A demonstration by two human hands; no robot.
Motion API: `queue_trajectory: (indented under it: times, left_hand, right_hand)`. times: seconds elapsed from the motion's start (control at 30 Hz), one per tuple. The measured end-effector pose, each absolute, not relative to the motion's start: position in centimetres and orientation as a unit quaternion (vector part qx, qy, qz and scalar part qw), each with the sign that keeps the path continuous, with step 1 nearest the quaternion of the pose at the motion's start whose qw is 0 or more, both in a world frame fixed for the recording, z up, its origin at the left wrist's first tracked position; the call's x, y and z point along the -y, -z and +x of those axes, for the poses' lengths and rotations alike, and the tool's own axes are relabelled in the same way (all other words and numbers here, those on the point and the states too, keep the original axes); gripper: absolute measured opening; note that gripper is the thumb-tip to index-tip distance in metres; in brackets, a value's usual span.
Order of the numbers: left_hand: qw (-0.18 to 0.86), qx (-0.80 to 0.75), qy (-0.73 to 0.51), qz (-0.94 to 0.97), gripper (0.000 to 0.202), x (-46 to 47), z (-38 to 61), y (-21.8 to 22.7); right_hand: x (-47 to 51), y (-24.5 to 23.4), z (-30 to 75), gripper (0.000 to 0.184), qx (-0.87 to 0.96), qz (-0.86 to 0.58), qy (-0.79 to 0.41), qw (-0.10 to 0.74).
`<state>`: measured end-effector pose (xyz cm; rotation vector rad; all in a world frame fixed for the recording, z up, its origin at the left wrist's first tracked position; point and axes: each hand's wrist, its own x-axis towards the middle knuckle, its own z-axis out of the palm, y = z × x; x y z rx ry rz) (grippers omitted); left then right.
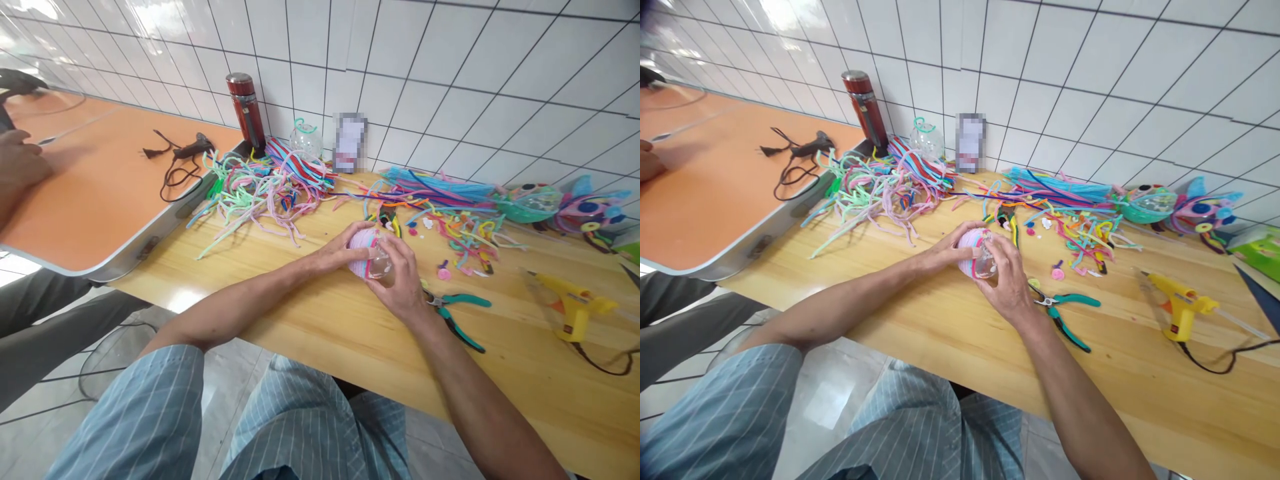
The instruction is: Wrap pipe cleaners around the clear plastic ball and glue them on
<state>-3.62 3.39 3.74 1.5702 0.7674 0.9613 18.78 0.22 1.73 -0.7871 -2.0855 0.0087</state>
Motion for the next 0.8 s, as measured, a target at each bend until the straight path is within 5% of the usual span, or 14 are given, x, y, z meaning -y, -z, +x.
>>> queue_trajectory:
  times: [0.23,0.8]
  left_hand:
    - [0.548,-0.314,-0.426,0.647,0.069,-3.2,-3.1,-3.6]
    - [0.237,-0.340,-0.484,0.771,0.070,-2.7,-2.3,-2.7]
  right_hand:
    - [-0.1,-2.1,18.8,0.093,0.844,-0.312,-0.007,0.436]
    - [0.7,-2.9,18.5,0.083,0.834,-0.329,-0.027,0.443]
